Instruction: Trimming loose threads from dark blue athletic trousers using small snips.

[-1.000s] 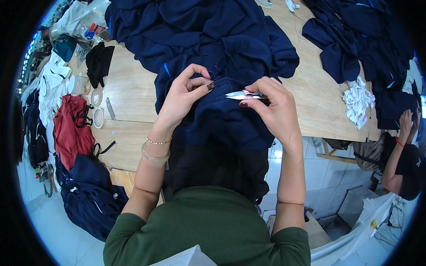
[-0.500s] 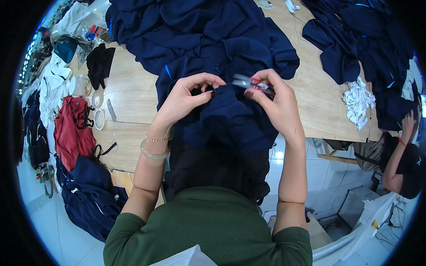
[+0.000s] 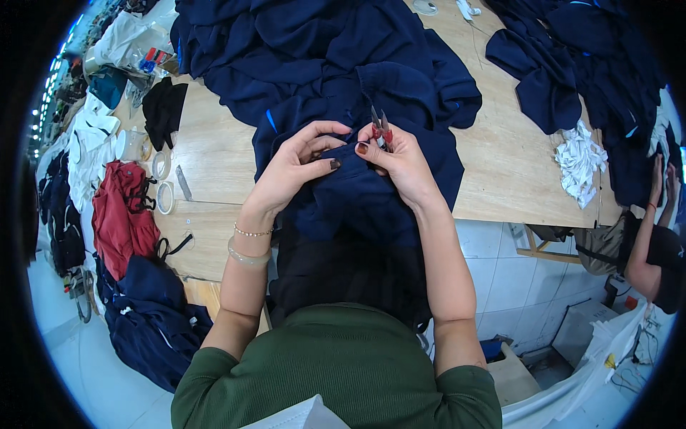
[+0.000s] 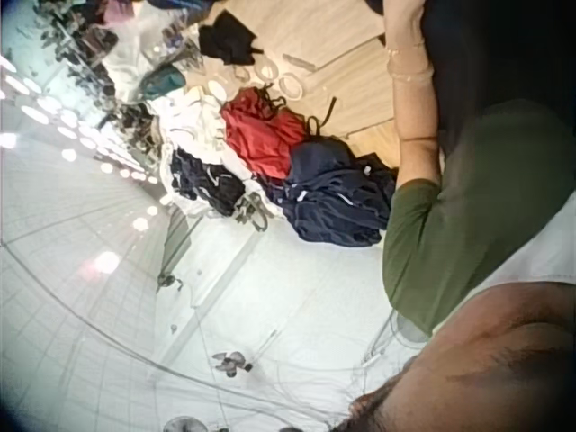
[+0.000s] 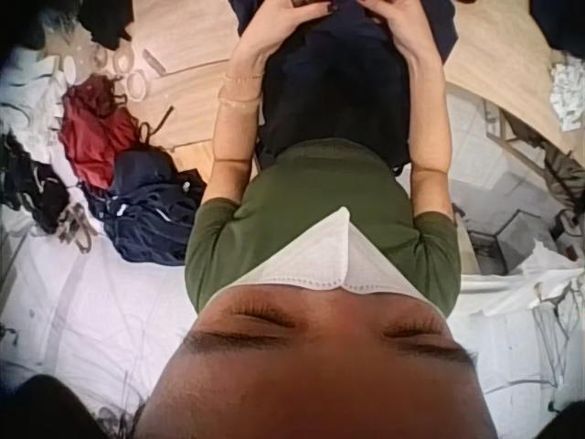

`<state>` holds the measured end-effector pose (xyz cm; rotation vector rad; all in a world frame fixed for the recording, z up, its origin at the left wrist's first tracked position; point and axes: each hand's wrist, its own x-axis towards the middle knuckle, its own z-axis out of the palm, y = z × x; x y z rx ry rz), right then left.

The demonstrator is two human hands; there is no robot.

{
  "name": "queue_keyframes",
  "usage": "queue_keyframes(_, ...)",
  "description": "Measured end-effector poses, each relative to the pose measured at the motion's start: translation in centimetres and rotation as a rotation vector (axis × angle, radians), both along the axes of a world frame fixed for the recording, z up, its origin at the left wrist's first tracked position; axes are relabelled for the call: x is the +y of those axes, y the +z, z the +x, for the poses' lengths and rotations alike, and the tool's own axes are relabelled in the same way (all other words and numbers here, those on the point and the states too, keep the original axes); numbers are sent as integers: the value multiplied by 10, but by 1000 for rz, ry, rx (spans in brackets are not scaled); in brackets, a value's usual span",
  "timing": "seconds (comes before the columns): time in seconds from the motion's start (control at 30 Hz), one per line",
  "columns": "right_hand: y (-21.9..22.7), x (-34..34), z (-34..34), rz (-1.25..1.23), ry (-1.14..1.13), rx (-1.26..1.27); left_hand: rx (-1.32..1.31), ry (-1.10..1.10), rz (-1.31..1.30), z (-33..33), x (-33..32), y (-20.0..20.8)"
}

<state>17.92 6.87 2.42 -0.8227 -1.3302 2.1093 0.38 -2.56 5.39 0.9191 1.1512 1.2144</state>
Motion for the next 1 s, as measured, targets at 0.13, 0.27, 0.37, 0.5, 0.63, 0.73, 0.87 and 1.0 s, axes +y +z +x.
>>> queue_keyframes(0.13, 2, 0, 2, 3, 8, 3, -71, -34, -61, -4, 0, -1)
queue_keyframes(0.27, 1, 0, 0, -3, -2, 16, -65, -59, -62, -4, 4, -2)
queue_keyframes(0.37, 1, 0, 0, 4, -10, 10, -27, -60, -36, -1, 6, -4)
queue_keyframes(0.5, 2, 3, 2, 31, 14, -61, -32, -25, 14, -2, 8, -12)
queue_keyframes(0.63, 13, -2, 1, 195, -30, -41, 16, 29, 21, -1, 8, -5)
queue_keyframes(0.73, 23, 0, 18, 333, -211, -115, 34, 38, 9, -5, 11, -6)
queue_keyframes(0.87, 38, 1, 37, 673, -145, -293, 35, 45, -8, -6, 15, -8)
queue_keyframes(1.0, 54, 0, 32, 1090, -91, -491, 70, 27, -2, -5, 16, -4)
